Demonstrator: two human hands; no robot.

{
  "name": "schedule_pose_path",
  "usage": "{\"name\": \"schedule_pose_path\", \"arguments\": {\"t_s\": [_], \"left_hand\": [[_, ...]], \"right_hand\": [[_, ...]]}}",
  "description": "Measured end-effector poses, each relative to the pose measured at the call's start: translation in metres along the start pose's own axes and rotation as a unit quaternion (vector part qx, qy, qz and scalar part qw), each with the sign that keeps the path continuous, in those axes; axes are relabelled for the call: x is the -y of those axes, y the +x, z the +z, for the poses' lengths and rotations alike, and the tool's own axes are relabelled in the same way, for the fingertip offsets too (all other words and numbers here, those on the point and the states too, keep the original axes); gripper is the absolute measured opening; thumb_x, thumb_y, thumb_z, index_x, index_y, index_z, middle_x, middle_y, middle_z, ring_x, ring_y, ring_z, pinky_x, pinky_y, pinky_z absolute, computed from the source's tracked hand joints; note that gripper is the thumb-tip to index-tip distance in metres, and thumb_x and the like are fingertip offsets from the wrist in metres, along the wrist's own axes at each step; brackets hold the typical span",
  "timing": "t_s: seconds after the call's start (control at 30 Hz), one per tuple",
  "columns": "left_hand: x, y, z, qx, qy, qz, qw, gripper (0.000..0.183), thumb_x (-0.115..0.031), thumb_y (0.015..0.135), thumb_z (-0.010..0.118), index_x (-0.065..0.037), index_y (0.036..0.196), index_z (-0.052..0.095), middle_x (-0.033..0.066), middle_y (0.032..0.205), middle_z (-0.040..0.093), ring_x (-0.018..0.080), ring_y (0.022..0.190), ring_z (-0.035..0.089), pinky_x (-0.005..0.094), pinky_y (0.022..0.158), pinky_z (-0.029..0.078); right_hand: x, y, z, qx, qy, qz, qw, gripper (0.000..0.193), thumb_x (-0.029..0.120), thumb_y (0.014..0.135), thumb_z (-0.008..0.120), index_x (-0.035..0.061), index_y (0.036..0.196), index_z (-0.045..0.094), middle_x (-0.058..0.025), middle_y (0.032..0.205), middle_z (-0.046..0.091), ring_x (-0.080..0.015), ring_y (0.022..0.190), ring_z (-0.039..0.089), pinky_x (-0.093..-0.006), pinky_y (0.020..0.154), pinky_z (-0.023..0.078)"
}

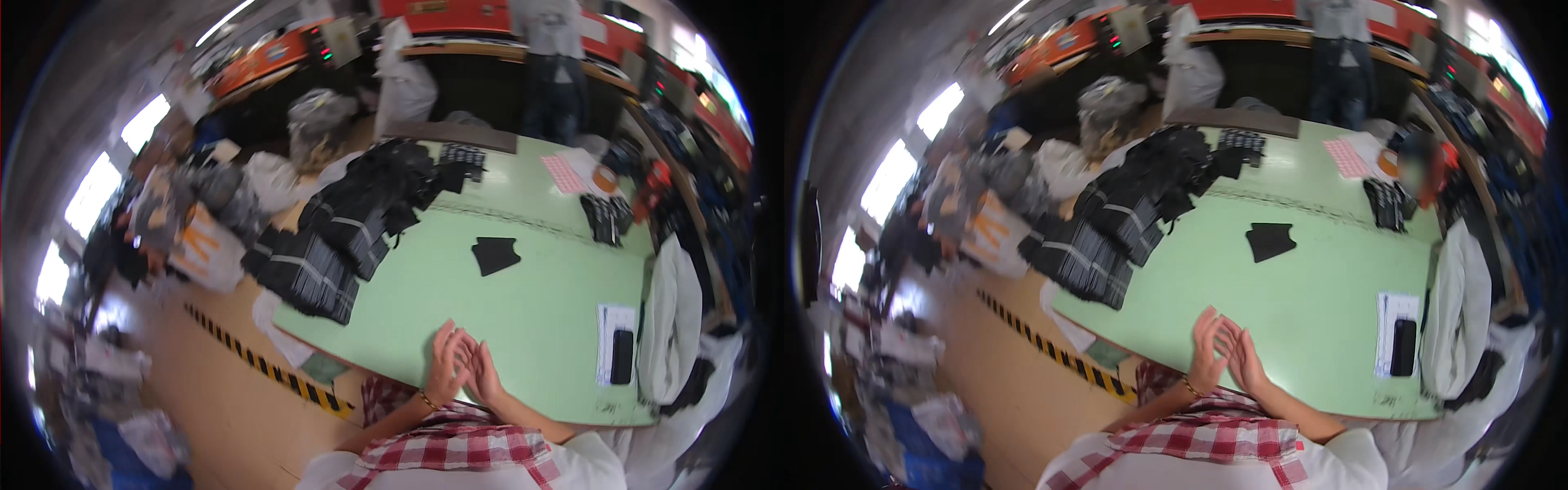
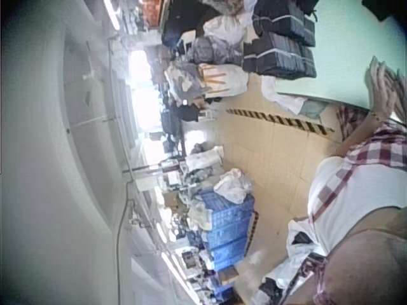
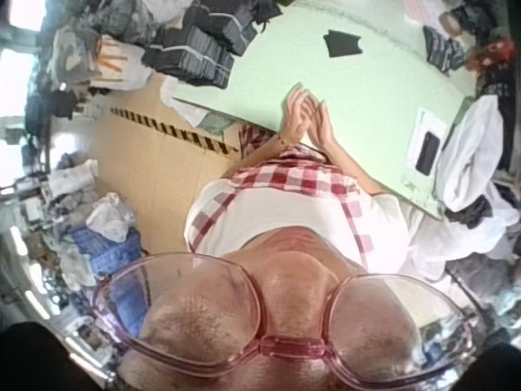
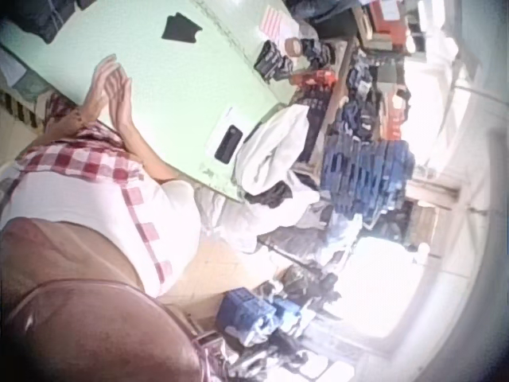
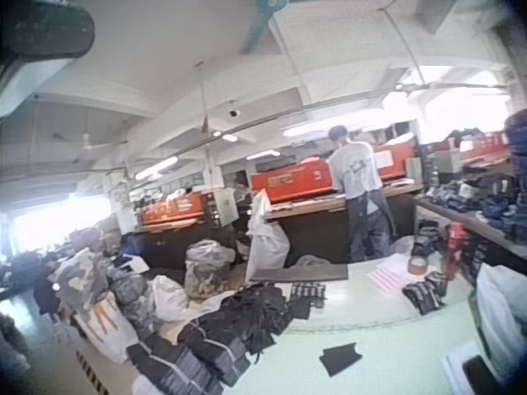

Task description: Sorting and stacking black shoe components and securing them with rubber bands.

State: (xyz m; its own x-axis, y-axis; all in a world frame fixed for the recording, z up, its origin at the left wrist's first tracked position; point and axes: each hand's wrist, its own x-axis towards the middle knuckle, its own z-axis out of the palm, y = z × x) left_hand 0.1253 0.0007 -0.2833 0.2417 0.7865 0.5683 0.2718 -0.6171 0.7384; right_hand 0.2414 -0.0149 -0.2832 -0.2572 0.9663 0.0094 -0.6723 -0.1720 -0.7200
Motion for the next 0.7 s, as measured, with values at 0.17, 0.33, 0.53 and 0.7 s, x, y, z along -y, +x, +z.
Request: {"name": "schedule_pose_path", "arguments": {"t_s": [0.17,0.33,0.53,0.7], "left_hand": [[0.015,0.02,0.011,-0.131,0.0,0.012,0.991,0.061,-0.037,0.092,0.041,0.006,0.134,0.034,0.0254,0.143,0.027,0.0378,0.135,0.024,0.0469,0.111,0.016],[0.034,0.067,-0.074,-0.233,0.056,0.0,0.971,0.055,-0.028,0.092,0.044,0.005,0.134,0.033,0.0264,0.142,0.025,0.0393,0.133,0.024,0.0467,0.109,0.02],[0.059,0.027,-0.063,-0.126,0.17,-0.106,0.972,0.059,-0.024,0.089,0.053,0.004,0.135,0.032,0.0272,0.142,0.02,0.0425,0.132,0.022,0.0506,0.108,0.02],[0.072,0.005,-0.047,-0.024,0.28,-0.101,0.954,0.06,-0.026,0.088,0.054,0.002,0.136,0.032,0.0284,0.142,0.02,0.044,0.132,0.022,0.0575,0.108,0.014]], "right_hand": [[-0.007,0.008,0.024,0.027,-0.06,0.097,0.993,0.067,0.051,0.099,0.024,0.0014,0.144,0.02,-0.0145,0.146,0.03,-0.0224,0.135,0.03,-0.0374,0.114,0.018],[0.013,-0.009,0.024,0.374,-0.529,0.131,0.75,0.054,0.04,0.096,0.046,0.0095,0.14,0.036,-0.0111,0.135,0.047,-0.0217,0.13,0.039,-0.0532,0.113,0.01],[0.057,-0.003,0.006,0.155,-0.744,-0.24,0.604,0.032,0.021,0.083,0.062,0.0109,0.113,0.059,-0.0099,0.116,0.057,-0.0222,0.116,0.05,-0.057,0.108,0.022],[0.118,-0.014,0.022,-0.005,-0.752,-0.318,0.577,0.035,0.019,0.08,0.066,0.009,0.112,0.058,-0.0142,0.123,0.051,-0.0285,0.114,0.049,-0.0495,0.103,0.032]]}}
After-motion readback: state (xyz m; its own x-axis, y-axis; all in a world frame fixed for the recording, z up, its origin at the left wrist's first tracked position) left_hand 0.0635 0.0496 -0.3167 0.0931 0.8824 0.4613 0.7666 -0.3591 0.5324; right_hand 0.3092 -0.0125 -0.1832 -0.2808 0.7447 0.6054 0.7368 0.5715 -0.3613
